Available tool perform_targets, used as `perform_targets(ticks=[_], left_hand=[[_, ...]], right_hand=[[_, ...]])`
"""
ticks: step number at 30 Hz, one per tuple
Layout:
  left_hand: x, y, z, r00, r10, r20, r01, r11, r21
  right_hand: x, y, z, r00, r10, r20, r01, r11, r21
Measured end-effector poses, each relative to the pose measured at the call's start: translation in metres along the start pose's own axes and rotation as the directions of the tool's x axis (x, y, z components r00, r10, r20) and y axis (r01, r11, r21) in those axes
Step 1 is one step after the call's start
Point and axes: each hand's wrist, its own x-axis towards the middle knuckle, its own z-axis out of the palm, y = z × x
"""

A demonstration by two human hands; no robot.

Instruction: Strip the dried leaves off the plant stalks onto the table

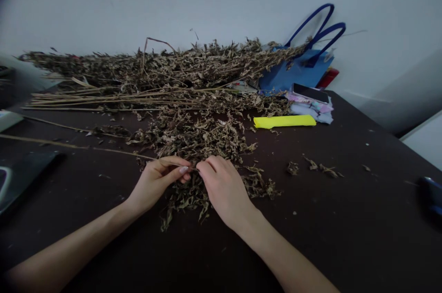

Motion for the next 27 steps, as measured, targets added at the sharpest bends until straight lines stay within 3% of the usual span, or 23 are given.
perform_targets(ticks=[10,18,27], left_hand=[[0.0025,-0.0003,-0.0058,0.994,0.107,-0.018,-0.098,0.953,0.286],[0.0015,-0.0005,-0.0054,0.997,0.036,0.075,-0.053,0.972,0.228],[0.0010,0.0005,-0.0042,0.996,0.011,0.093,-0.027,0.985,0.173]], right_hand=[[-0.0030,-0.0024,0.0027,1.000,0.027,0.003,-0.027,0.994,0.108],[-0.0035,-0.0012,0.0050,0.999,0.023,-0.025,-0.020,0.992,0.127],[-0.0025,-0.0029,0.0018,0.998,0.058,-0.018,-0.053,0.977,0.206]])
